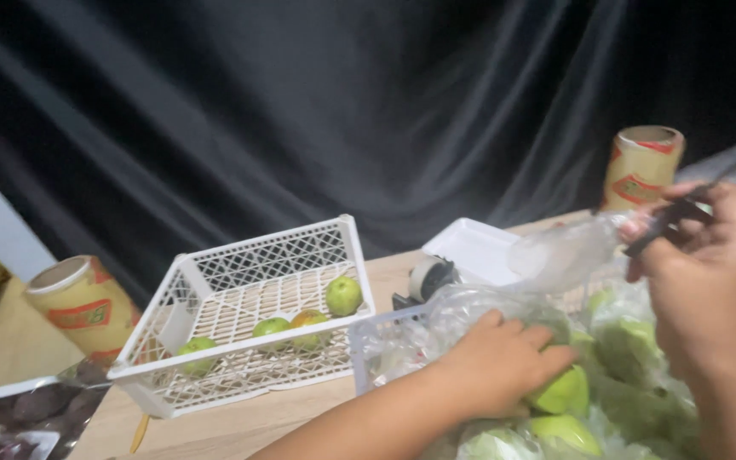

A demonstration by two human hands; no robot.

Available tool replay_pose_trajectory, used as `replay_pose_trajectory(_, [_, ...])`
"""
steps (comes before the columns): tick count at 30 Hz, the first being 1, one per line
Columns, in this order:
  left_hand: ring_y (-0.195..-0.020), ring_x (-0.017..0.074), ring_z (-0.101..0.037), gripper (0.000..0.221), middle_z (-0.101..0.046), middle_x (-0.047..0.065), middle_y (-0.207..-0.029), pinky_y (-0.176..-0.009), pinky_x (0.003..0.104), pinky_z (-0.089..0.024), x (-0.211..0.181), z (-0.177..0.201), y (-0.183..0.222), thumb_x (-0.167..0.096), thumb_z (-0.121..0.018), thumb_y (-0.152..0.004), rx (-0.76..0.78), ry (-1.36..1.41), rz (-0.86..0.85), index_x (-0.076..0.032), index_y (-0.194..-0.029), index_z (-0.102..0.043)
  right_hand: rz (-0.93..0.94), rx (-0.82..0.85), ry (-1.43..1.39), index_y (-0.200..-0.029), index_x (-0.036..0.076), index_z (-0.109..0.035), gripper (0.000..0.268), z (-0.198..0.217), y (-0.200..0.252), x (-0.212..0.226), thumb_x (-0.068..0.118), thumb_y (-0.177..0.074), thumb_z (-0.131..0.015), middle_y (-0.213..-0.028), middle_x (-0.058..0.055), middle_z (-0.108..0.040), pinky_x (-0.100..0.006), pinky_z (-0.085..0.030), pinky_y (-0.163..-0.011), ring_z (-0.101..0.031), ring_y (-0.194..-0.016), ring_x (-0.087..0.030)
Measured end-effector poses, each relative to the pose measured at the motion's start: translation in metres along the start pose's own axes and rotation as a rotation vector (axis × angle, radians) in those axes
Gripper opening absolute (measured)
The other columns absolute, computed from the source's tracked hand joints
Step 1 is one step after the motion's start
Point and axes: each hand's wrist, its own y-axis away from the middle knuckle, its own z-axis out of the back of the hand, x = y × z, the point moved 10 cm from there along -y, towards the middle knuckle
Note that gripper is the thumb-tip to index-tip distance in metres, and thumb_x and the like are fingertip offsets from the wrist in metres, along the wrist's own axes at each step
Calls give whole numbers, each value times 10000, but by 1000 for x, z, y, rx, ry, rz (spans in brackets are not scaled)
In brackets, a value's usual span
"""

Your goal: The person sorts fruit by removing individual pieces from a large plastic bag using scissors to cut the packaging and then placing the fruit into a white plastic basket.

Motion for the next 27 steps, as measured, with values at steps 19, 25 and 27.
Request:
replay_pose_trajectory(19, [-1070, 211, -657, 723, -748, 24, -1117, -951, 338, -465, 348, 2, 335, -514, -791, -696, -621, 546, 1362, -230, -1338, -620, -77, 550, 270, -1106, 32, -766, 543, -35, -6, -283, -75, -590, -898, -897, -146, -866, -344, -528, -681, -790, -748, -268])
replay_pose_trajectory(25, [-1170, 319, -605, 655, -760, 66, -1081, -955, 520, -377, 407, -79, 390, -617, -791, -686, -4, -204, 1392, -232, -1197, -654, -137, 440, 239, -1200, -3, -706, 596, -36, -10, -272, -113, -634, -854, -1093, -160, -767, -412, -527, -699, -725, -888, -311])
replay_pose_trajectory(27, [-1173, 321, -593, 608, -762, 52, -1016, -945, 560, -354, 431, -105, 393, -575, -766, -696, 65, -332, 1373, -246, -1196, -657, -153, 386, 243, -1226, -13, -690, 610, -24, -13, -261, -123, -645, -842, -1146, -165, -740, -430, -527, -704, -707, -927, -323])
